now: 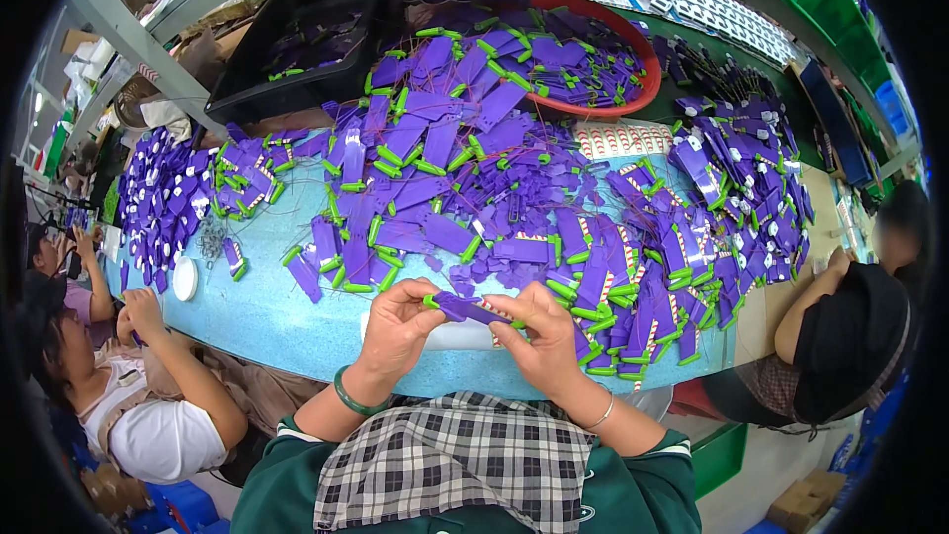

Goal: The person assembles small purple plastic components with green accents by hand. They pick up a purple piece, attach a green piece, and place the finished unit on the table. The process is repeated continuously throughout the clip.

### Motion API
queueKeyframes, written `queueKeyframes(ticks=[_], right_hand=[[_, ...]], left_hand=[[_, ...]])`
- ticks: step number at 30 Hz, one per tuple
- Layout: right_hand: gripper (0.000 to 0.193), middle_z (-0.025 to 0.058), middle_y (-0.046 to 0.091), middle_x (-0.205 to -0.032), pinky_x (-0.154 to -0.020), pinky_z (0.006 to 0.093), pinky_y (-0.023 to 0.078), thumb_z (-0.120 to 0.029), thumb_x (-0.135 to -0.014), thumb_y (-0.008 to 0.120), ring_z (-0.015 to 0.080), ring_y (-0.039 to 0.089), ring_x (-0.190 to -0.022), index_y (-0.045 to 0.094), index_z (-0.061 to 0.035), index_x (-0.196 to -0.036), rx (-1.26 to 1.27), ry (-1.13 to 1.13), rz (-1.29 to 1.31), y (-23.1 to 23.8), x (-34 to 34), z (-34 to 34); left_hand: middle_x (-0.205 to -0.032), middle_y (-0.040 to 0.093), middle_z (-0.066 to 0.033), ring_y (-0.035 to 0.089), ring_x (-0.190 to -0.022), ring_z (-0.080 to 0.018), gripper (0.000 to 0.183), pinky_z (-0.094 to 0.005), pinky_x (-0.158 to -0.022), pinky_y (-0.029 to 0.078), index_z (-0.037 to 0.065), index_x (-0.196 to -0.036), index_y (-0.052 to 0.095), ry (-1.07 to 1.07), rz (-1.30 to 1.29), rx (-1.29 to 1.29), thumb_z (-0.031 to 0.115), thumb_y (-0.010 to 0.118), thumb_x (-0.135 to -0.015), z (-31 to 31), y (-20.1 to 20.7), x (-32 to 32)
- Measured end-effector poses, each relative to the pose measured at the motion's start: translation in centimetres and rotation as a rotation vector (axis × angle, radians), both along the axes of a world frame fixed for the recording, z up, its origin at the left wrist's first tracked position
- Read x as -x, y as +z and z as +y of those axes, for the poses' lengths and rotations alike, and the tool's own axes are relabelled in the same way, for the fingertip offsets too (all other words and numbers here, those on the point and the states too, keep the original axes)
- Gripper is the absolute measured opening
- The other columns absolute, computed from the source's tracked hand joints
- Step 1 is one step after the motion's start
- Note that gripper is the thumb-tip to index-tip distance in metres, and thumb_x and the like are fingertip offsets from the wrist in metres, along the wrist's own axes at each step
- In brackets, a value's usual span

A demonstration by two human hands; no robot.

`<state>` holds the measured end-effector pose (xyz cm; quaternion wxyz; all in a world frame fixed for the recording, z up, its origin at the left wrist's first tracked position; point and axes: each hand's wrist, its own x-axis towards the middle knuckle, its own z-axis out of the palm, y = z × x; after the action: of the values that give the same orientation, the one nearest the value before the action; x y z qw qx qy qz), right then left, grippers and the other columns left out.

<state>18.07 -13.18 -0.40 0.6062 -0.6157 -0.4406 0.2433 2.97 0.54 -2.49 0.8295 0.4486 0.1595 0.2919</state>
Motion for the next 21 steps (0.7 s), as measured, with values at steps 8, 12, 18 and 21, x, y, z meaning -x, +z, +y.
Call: queueKeyframes(ticks=[8,12,18,21], right_hand=[[0.039,0.0047,0.047,-0.068,-0.049,0.0308,0.037,0.003,-0.073,0.071,0.0173,0.047,-0.058,0.071,-0.0134,-0.109,0.149,0.321,-0.364,1.8,-1.5,-0.4],[0.033,0.0053,0.056,-0.076,-0.058,0.0277,0.046,0.001,-0.074,0.073,0.0143,0.055,-0.061,0.071,-0.0107,-0.104,0.362,0.450,-0.048,1.0,-1.0,-0.2],[0.026,0.0047,0.066,-0.091,-0.074,0.0241,0.052,-0.002,-0.078,0.073,0.0114,0.065,-0.081,0.064,0.0003,-0.102,0.148,0.457,0.361,-0.3,0.9,0.3],[0.020,0.0053,0.066,-0.089,-0.069,0.0277,0.053,-0.004,-0.080,0.071,0.0128,0.064,-0.079,0.065,-0.0023,-0.099,0.160,0.696,0.104,0.7,-1.7,0.7]], left_hand=[[-0.096,0.063,-0.0094,0.065,-0.091,-0.0173,0.023,-0.0296,-0.084,0.054,-0.003,-0.098,0.064,-0.152,0.261,-0.173,-0.014,0.062,-0.078,-0.2,0.4,1.8],[-0.095,0.063,-0.0074,0.064,-0.089,-0.0142,0.015,-0.0278,-0.082,0.052,-0.003,-0.095,0.065,-0.308,0.406,-0.171,-0.005,0.067,-0.081,-1.1,1.5,2.0],[-0.098,0.061,-0.0071,0.058,-0.089,-0.0151,0.016,-0.0274,-0.082,0.045,0.000,-0.091,0.067,-0.278,0.187,-0.209,0.002,0.074,-0.076,-0.5,1.2,2.2],[-0.099,0.058,-0.0075,0.058,-0.086,-0.0189,0.018,-0.0283,-0.078,0.046,0.000,-0.087,0.065,-0.387,0.149,-0.452,0.003,0.076,-0.073,0.6,2.6,3.3]])
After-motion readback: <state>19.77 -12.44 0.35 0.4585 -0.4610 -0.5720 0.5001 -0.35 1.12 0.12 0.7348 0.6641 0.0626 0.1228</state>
